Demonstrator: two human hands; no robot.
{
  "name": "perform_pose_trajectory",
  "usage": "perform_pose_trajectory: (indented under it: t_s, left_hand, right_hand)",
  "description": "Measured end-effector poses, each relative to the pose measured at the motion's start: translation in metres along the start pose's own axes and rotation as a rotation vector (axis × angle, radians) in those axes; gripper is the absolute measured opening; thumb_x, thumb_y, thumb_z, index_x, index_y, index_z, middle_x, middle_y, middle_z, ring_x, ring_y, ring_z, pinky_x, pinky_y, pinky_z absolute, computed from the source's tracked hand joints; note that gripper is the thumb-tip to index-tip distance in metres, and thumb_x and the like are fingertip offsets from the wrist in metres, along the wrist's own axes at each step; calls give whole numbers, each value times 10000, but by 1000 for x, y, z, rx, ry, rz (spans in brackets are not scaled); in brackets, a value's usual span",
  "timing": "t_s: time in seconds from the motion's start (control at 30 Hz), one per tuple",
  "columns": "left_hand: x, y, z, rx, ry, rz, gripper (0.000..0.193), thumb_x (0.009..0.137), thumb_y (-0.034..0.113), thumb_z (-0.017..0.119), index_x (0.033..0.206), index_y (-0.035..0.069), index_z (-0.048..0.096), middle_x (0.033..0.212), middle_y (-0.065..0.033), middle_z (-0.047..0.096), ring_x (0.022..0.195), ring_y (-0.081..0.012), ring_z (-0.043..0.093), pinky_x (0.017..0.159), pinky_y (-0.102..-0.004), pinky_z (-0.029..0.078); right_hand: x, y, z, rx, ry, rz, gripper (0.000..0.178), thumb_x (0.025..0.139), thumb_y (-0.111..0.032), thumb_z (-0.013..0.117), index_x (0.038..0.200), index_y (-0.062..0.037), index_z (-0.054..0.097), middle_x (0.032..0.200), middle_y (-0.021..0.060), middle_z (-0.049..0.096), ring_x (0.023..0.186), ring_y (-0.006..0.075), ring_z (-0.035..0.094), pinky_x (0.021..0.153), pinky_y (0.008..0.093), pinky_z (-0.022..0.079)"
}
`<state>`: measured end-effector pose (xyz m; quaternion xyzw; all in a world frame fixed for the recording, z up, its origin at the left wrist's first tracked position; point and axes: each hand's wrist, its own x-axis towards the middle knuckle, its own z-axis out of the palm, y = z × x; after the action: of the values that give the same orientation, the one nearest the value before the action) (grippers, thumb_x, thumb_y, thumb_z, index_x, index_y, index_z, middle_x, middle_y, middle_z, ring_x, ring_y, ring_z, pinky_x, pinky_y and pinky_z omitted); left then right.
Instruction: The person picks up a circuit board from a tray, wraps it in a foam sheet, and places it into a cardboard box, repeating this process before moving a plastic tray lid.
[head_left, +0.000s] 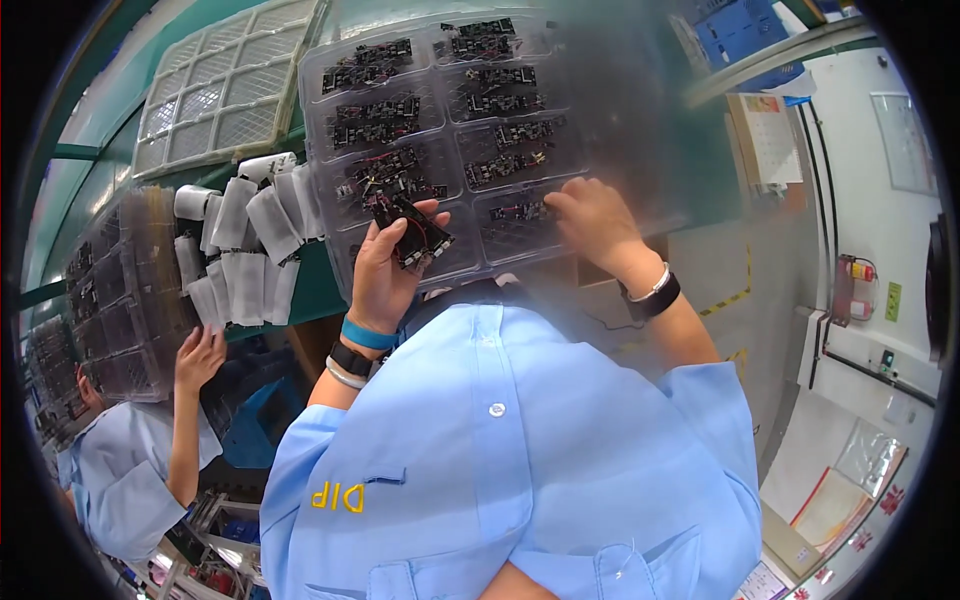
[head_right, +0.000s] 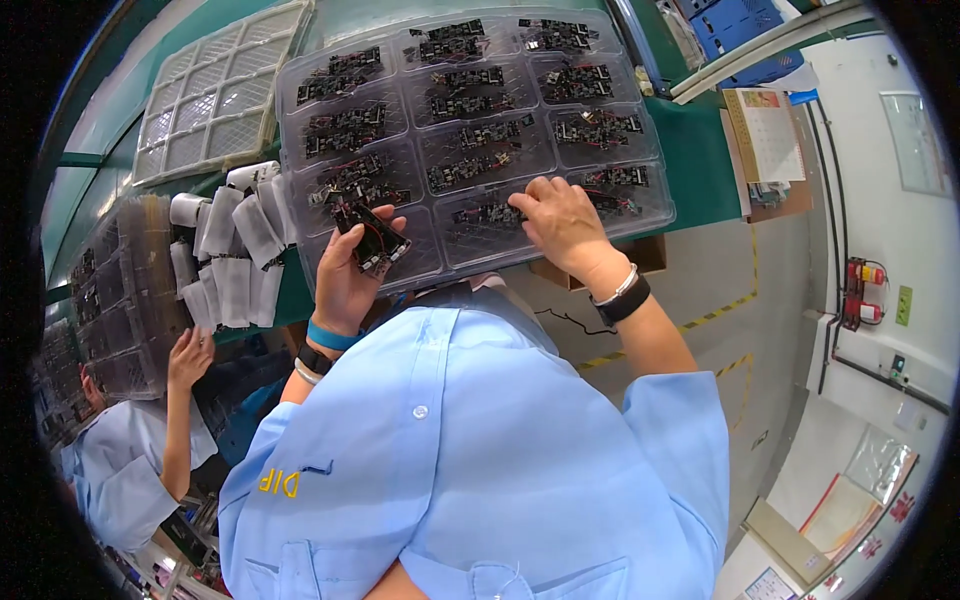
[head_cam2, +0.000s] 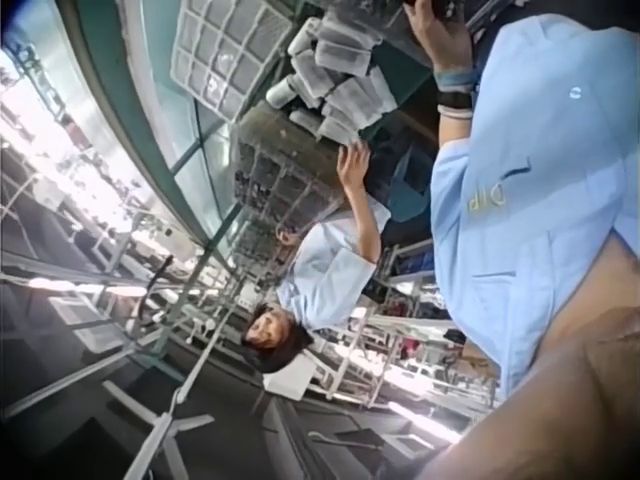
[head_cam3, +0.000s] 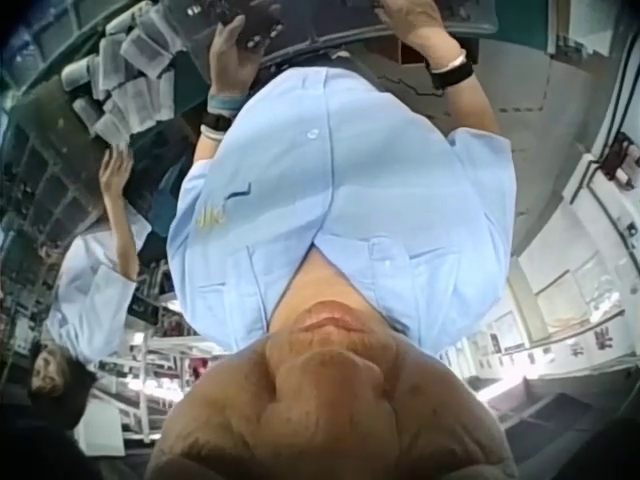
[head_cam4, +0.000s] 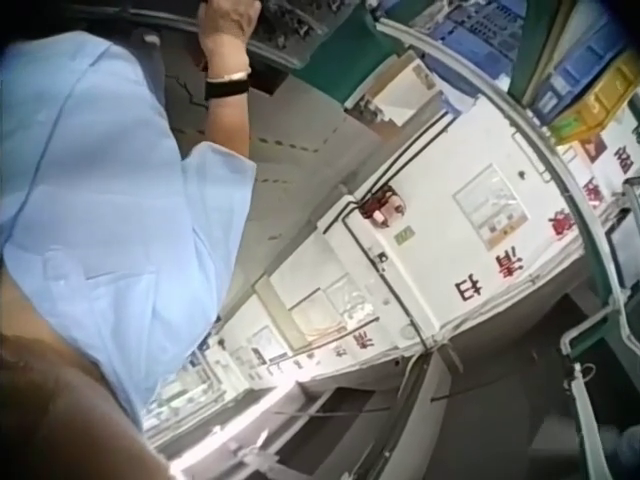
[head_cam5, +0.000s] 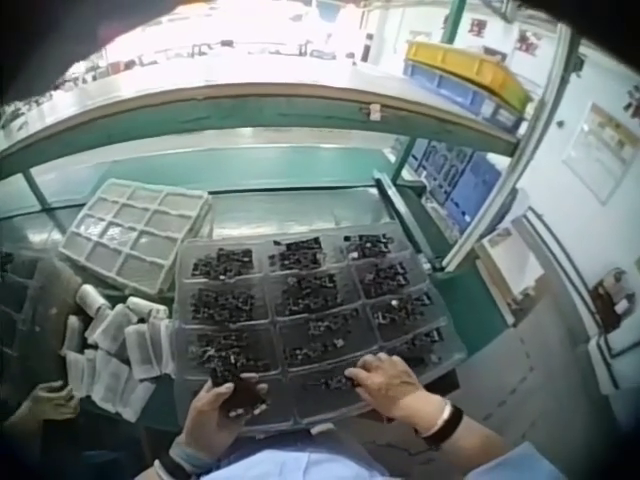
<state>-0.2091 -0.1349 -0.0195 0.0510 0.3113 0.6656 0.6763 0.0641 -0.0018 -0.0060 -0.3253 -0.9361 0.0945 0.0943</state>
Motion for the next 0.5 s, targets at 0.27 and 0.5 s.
perform_pose_trajectory:
  t_s: [0.27, 0.5]
  left_hand:
    - [2, -7, 19, -123, -43, 17, 405, 949, 107, 433, 1337, -8, 458, 1377, -188, 493, 1288, -329, 474, 1056, -450, 418]
    - [3, -14, 30, -101, -69, -34, 424, 937, 108, 411, 1344, 2, 460, 1391, -168, 488, 1282, -285, 478, 1064, -454, 405]
  right_hand:
    - [16, -37, -20, 175, 36, 148, 221, 815, -152, 679, 1021, -82, 637, 963, 76, 599, 890, 285, 595, 779, 406, 493]
    - [45, -93, -1, 609, -55, 212, 233, 871, -253, 667, 1028, -88, 618, 973, 70, 591, 915, 261, 620, 761, 392, 508]
